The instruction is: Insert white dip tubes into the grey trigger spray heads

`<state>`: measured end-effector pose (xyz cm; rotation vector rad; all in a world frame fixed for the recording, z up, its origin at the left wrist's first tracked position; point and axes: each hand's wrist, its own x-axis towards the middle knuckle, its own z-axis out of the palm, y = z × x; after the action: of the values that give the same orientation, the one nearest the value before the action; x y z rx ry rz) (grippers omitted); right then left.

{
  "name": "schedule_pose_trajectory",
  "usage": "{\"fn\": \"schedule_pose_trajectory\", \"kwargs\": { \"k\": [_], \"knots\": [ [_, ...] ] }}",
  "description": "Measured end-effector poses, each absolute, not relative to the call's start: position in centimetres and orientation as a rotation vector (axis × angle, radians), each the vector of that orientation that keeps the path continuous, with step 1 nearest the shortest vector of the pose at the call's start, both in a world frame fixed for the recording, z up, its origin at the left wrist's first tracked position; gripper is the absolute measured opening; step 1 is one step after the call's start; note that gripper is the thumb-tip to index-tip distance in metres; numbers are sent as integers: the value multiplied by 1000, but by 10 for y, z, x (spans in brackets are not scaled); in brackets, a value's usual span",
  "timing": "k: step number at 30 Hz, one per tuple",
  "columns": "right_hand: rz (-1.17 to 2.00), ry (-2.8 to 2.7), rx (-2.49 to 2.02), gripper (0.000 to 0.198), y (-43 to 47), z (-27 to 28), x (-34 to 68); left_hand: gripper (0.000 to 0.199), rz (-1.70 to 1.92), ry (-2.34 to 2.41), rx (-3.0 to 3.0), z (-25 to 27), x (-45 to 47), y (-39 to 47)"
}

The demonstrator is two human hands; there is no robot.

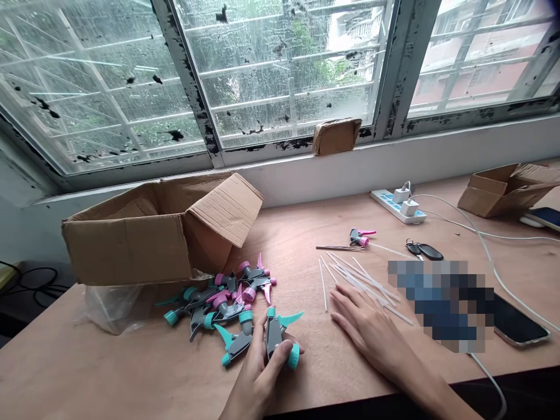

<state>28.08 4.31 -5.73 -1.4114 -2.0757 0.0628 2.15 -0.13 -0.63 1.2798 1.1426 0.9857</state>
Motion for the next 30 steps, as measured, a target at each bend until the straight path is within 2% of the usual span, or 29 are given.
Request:
{"fn": "schedule_pose_trajectory", "kwargs": {
  "k": [9,17,20,24,27,30],
  "knots": [
    [229,-2025,-1358,21,43,-52,284,77,866,1235,1397,-9,14,0],
    [-116,-2018,-1615,25,43,-56,280,73,806,1288,1424,-6,15,-3],
    [-261,-2096,-1656,30,44,-56,279,77,768,1283,1415,-6,15,-3],
    [-442,-2244,-1713,33,41,-57,279,72,769,1267,1433,-5,15,-3],
    [-440,-2286,-1715,35,34,-56,282,61,756,1218,1468,-4,15,-3],
    [-269,-2262,-1707,33,28,-52,288,54,762,1191,1473,-1,16,-3]
  ]
}}
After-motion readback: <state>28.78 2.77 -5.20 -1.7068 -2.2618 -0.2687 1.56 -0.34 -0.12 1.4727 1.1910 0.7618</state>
